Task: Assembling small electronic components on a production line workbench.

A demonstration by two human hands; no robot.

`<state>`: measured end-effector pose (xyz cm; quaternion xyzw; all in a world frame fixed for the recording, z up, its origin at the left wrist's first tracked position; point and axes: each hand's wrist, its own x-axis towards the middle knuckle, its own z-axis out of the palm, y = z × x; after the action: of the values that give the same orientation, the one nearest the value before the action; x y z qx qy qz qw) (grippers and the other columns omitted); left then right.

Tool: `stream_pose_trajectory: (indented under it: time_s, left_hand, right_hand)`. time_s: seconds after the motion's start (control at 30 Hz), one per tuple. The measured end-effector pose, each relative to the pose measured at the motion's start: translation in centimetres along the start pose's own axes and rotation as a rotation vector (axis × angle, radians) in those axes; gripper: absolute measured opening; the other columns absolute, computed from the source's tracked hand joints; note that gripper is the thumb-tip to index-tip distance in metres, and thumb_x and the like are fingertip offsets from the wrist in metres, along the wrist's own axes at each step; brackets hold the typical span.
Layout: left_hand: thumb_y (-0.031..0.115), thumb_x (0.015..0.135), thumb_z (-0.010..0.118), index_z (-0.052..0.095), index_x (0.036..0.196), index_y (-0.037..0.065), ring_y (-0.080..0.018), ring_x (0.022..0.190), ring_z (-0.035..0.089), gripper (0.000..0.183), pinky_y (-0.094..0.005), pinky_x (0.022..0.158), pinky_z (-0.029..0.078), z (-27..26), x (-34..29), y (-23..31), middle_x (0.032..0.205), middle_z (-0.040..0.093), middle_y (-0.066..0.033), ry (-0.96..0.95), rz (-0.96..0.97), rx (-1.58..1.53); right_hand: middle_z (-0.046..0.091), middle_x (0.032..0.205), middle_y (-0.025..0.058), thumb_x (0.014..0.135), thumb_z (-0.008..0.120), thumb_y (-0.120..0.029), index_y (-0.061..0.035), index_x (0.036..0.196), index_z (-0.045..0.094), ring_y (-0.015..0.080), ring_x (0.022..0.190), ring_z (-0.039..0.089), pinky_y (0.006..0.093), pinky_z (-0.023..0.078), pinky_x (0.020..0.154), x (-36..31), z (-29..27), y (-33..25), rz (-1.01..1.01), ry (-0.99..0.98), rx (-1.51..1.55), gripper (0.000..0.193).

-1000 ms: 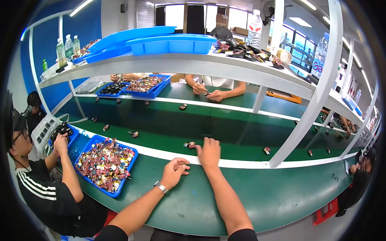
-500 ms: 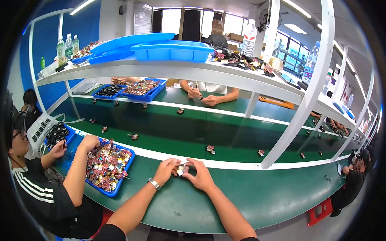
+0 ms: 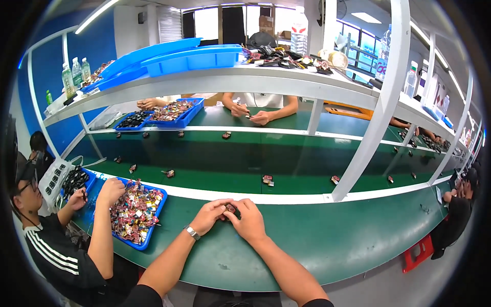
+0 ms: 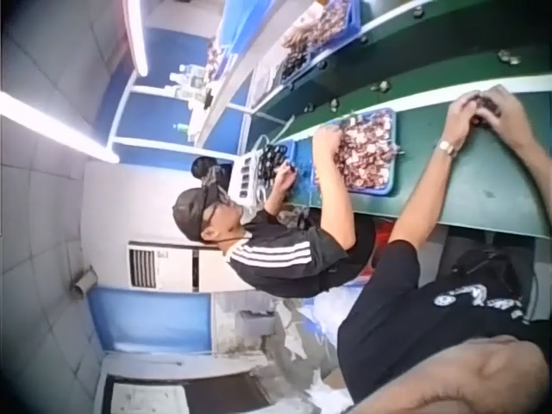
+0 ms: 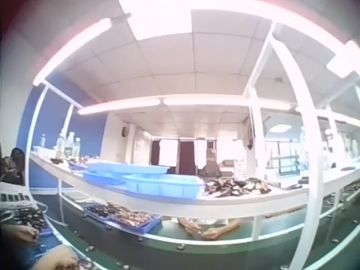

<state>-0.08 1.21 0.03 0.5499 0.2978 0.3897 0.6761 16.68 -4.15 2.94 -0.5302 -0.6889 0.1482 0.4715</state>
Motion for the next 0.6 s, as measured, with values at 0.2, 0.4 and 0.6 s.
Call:
stream_pose_trajectory:
  time_s: [0.2,0.4,0.6]
  left_hand:
    - [0.004,0.095,0.052,0.044,0.138,0.003,-0.0151,0.106,0.060,0.043,-0.0307,0.092,0.051,0.5,-0.6,0.8,0.119,0.062,-0.0075,-0.066,-0.087,-0.123]
    - [0.003,0.095,0.053,0.045,0.134,0.003,-0.0191,0.111,0.060,0.040,-0.0356,0.098,0.050,0.5,-0.5,0.8,0.125,0.059,-0.0104,-0.107,-0.107,-0.220]
    - [0.005,0.096,0.052,0.047,0.130,0.002,-0.0215,0.111,0.059,0.035,-0.0384,0.099,0.050,0.3,-0.4,0.6,0.122,0.058,-0.0117,-0.067,-0.110,-0.286]
  right_hand:
    - [0.063,0.096,0.0029,0.078,0.072,-0.012,-0.0110,0.100,0.068,0.0213,0.087,0.063,0.0334,0.054,0.071,0.2,0.0,1.6,-0.251,0.067,-0.162,0.023]
    - [0.064,0.099,0.0013,0.077,0.069,-0.008,-0.0132,0.100,0.069,0.0201,0.091,0.063,0.0327,0.055,0.072,0.6,-0.9,1.8,-0.374,0.024,-0.225,0.024]
    - [0.063,0.097,0.0007,0.076,0.068,-0.006,-0.0141,0.099,0.069,0.0199,0.090,0.062,0.0325,0.054,0.072,0.6,-0.9,1.8,-0.390,-0.009,-0.252,0.024]
